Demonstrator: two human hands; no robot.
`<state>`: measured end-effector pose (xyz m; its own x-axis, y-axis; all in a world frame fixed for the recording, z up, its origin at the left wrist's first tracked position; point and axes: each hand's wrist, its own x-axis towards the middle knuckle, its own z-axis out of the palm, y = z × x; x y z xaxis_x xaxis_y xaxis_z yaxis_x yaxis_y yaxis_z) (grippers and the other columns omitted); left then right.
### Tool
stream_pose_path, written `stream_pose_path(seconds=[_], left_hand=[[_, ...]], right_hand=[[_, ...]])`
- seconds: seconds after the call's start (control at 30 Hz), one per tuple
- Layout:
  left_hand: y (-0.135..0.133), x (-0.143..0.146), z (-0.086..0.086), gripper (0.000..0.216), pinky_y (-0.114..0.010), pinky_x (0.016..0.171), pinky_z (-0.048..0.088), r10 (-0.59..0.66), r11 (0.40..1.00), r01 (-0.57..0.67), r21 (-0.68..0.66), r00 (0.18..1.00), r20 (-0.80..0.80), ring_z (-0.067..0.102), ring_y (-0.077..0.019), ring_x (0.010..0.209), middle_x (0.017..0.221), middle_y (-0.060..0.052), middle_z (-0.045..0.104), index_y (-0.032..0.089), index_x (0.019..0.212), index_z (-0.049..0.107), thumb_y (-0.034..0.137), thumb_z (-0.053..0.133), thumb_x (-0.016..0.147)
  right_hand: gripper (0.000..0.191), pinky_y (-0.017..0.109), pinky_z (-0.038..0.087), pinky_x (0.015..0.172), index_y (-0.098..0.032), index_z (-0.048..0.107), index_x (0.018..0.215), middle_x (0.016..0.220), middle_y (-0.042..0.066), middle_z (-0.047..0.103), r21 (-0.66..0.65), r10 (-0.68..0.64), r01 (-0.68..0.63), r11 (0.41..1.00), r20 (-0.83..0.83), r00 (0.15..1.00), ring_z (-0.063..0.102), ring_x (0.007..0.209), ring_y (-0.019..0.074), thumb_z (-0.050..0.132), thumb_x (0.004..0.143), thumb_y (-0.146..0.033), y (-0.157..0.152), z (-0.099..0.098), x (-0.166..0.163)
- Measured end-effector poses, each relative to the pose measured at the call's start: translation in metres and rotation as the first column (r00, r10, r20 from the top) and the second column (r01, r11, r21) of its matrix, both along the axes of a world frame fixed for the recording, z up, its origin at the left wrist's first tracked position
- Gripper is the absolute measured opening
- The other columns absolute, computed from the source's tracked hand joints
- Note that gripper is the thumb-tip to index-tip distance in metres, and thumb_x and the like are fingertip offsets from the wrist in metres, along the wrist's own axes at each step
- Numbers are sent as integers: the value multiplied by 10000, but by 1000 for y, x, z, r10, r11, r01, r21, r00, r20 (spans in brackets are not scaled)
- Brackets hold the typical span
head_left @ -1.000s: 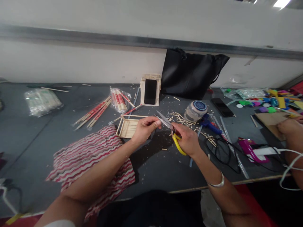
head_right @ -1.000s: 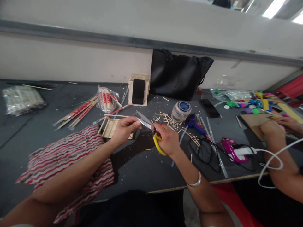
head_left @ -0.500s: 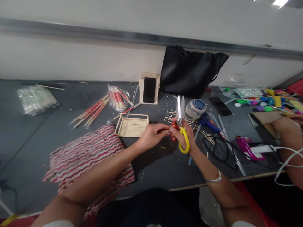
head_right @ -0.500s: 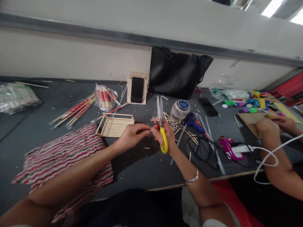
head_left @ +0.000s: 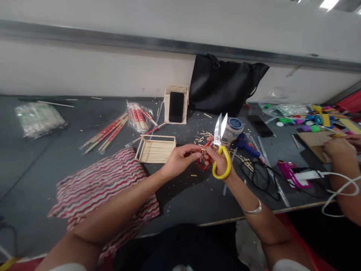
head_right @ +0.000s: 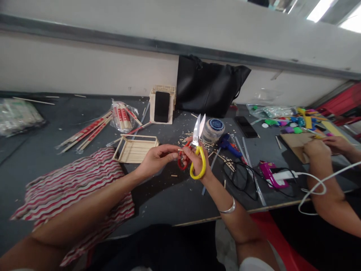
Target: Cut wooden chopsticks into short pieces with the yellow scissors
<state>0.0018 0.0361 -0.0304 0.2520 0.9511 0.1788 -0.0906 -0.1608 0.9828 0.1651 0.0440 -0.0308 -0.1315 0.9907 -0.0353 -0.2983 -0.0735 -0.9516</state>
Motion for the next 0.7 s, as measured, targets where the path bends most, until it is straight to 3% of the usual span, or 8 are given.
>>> stream_pose_path(seconds=[0.17, 0.3, 0.47, 0.7], left_hand=[[-1, 1, 0, 219, -293, 730, 568, 78, 994, -81, 71, 996, 40, 686, -162, 752, 816, -54, 745, 179, 863, 757, 394, 745, 822], [-3, -2, 6, 233, -232, 633, 515, 144, 986, -145, 77, 989, 23, 624, -117, 678, 802, -22, 713, 188, 856, 706, 420, 725, 845], [0, -6, 10, 278, -190, 458, 373, 160, 987, -159, -15, 984, 84, 485, -68, 534, 784, -10, 694, 193, 912, 713, 457, 735, 829], [8, -10, 10, 334, -192, 374, 265, 216, 973, -193, -128, 957, 195, 340, -24, 431, 736, 13, 654, 197, 918, 777, 466, 816, 724]], right_hand=[[501, 194, 422, 410, -269, 537, 1071, 625, -89, 543, -33, 90, -91, 995, -28, 996, 512, 523, 98, 804, 705, -481, -6, -5, -5], [441, 225, 417, 404, -266, 555, 1053, 587, -84, 530, 57, 110, -117, 992, 107, 988, 484, 461, 105, 762, 762, -524, -8, -5, -4], [330, 253, 434, 456, -270, 609, 1076, 687, -49, 566, 231, -21, -73, 970, 382, 924, 499, 498, 113, 700, 827, -468, -7, -1, 3], [236, 285, 536, 661, -231, 660, 1063, 802, 7, 681, 492, -191, -214, 844, 649, 737, 623, 666, 154, 647, 873, -372, -2, -4, 9]])
